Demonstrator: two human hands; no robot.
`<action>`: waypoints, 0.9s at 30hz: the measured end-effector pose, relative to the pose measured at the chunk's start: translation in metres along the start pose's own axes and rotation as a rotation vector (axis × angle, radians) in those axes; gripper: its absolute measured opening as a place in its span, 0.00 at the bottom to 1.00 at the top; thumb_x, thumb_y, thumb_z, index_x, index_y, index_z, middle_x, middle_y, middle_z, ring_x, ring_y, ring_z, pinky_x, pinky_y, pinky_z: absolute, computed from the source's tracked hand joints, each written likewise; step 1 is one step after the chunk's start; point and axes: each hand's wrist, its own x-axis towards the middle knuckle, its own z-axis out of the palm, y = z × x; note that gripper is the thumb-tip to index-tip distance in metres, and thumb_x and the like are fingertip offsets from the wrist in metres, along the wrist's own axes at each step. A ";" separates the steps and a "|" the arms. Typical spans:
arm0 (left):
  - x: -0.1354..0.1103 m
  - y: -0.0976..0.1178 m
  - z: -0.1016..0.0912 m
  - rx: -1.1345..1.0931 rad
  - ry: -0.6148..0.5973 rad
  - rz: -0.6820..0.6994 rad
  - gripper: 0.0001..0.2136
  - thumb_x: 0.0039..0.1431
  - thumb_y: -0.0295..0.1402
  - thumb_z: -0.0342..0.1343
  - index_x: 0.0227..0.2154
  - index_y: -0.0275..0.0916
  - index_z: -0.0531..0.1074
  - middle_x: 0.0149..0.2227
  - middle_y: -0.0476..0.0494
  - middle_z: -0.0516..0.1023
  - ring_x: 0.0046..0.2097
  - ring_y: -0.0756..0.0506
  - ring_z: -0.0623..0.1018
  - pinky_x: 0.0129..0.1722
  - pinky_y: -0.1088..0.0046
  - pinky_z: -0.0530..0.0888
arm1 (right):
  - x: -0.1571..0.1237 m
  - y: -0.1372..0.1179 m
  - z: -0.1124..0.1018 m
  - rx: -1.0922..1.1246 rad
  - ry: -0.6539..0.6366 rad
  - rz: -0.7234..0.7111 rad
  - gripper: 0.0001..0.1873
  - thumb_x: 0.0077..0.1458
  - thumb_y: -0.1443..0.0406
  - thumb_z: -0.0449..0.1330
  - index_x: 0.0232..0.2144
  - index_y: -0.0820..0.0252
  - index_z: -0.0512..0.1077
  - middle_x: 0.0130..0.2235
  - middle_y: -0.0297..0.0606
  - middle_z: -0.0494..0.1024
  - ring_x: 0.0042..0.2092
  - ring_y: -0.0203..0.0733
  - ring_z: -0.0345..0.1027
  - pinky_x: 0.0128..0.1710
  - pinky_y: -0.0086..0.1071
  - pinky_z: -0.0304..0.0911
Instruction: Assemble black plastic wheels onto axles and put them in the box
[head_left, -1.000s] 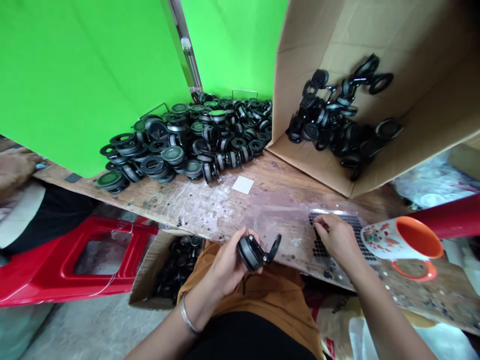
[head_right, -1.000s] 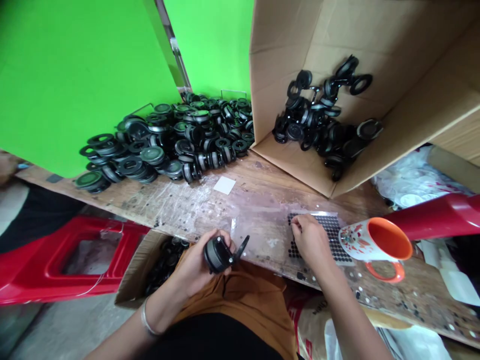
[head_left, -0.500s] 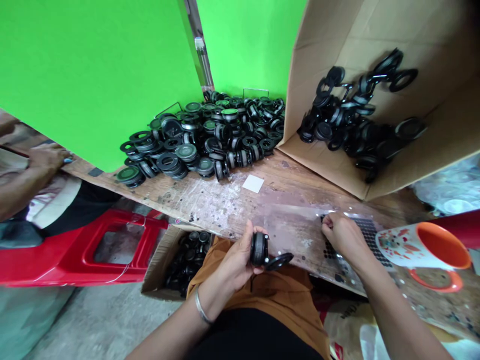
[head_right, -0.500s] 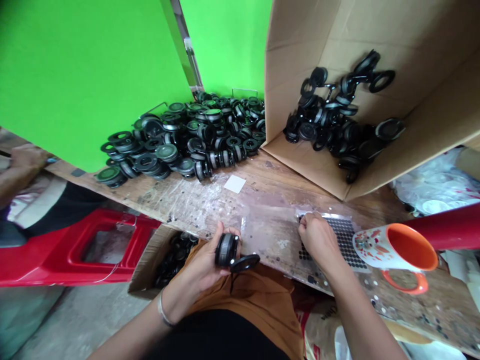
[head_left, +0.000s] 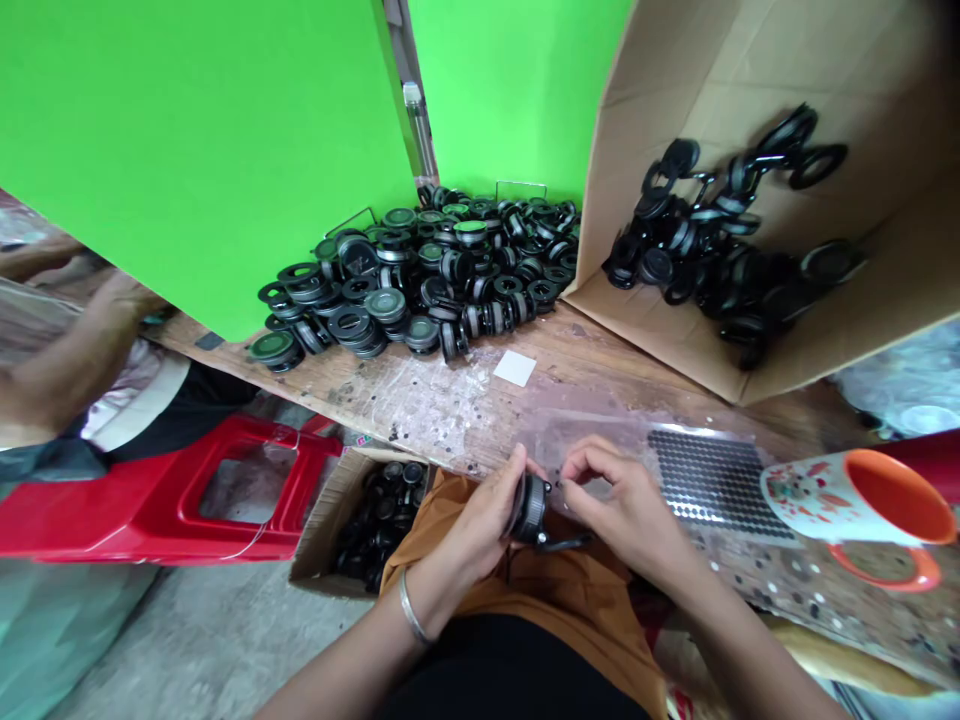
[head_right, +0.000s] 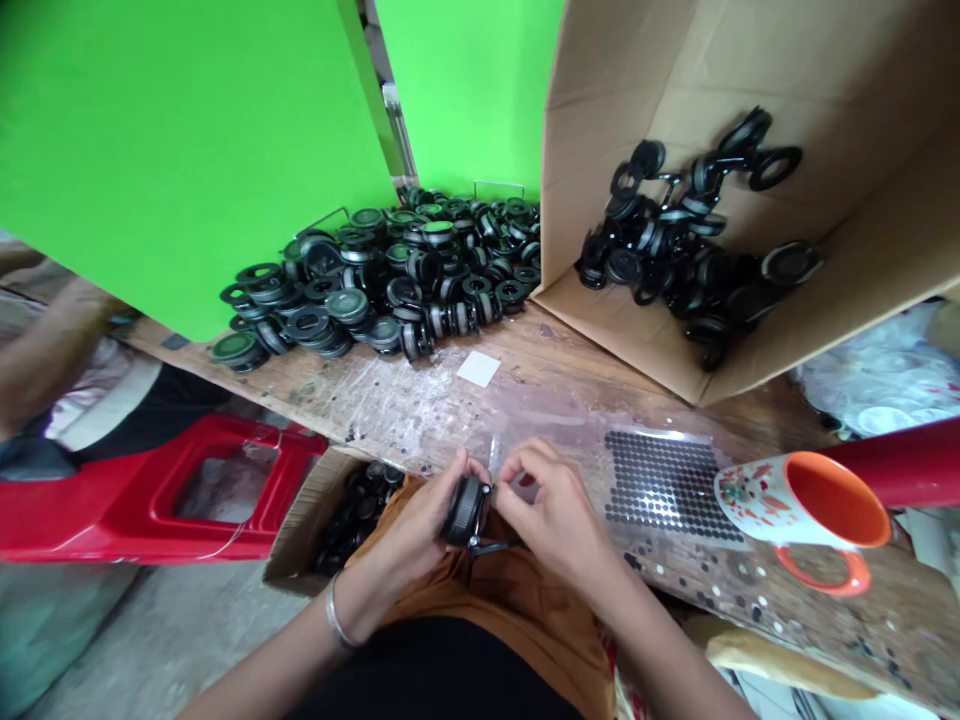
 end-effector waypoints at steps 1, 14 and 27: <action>0.000 0.000 0.001 0.010 0.006 -0.002 0.23 0.54 0.58 0.53 0.29 0.39 0.70 0.23 0.53 0.63 0.21 0.53 0.60 0.18 0.79 0.57 | 0.001 -0.001 0.002 -0.005 -0.005 -0.010 0.06 0.52 0.71 0.56 0.25 0.58 0.67 0.32 0.33 0.70 0.37 0.38 0.65 0.40 0.32 0.59; 0.000 0.000 0.006 -0.087 0.056 -0.086 0.22 0.52 0.57 0.55 0.26 0.40 0.70 0.19 0.53 0.61 0.18 0.54 0.57 0.15 0.78 0.48 | -0.001 -0.008 -0.014 -0.229 -0.231 -0.267 0.11 0.58 0.74 0.52 0.33 0.59 0.74 0.40 0.40 0.71 0.42 0.40 0.65 0.40 0.33 0.64; 0.010 -0.007 0.001 -0.105 -0.087 -0.063 0.20 0.56 0.54 0.54 0.31 0.39 0.70 0.24 0.51 0.67 0.21 0.53 0.63 0.18 0.79 0.57 | -0.034 0.021 -0.026 -0.370 -0.226 -0.174 0.29 0.58 0.76 0.47 0.57 0.51 0.65 0.45 0.39 0.72 0.44 0.38 0.68 0.44 0.31 0.65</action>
